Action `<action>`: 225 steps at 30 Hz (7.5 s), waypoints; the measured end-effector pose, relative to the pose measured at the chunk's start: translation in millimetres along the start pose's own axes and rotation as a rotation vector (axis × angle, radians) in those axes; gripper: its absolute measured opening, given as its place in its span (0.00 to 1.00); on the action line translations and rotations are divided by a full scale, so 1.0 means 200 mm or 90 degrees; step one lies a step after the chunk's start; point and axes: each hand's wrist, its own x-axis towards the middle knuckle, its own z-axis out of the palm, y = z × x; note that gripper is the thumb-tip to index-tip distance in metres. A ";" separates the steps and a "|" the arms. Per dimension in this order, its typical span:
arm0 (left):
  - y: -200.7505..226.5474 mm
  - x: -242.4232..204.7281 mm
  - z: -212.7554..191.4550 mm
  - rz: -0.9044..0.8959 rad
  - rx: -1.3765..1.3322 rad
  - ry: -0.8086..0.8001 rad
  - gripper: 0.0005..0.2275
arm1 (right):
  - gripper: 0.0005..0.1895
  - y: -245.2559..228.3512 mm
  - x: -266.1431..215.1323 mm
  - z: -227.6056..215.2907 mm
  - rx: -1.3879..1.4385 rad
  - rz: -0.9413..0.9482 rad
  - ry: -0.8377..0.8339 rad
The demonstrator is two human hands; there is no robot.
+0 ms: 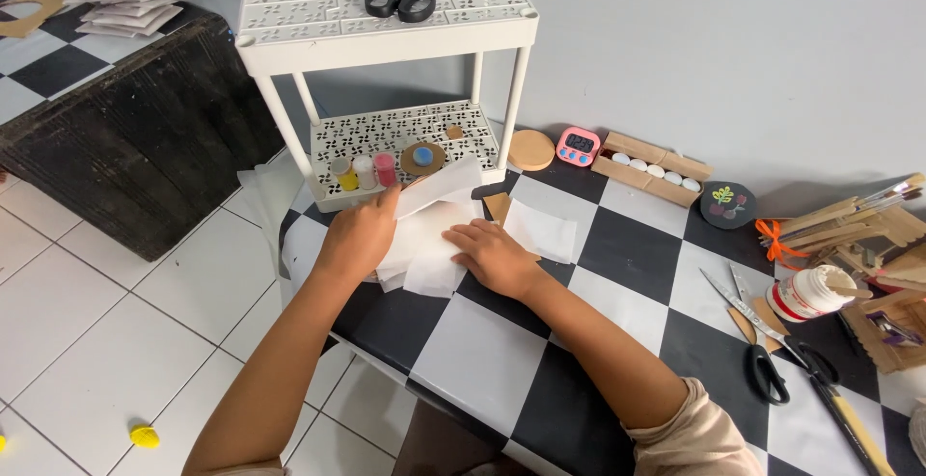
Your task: Cutting cardboard and paper with scissors and assembling them into miniature structures.
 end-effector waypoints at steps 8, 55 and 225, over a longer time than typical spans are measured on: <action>0.10 0.00 -0.14 -0.010 -0.066 -0.052 0.18 | 0.11 0.02 0.14 -0.09 0.133 0.246 0.123; 0.19 -0.03 -0.12 0.103 0.228 0.158 0.16 | 0.40 0.27 -0.37 -0.55 0.264 0.183 -0.015; 1.66 0.26 0.18 -0.170 -1.397 -0.286 0.17 | 0.26 0.10 -1.65 -0.38 0.671 0.507 0.234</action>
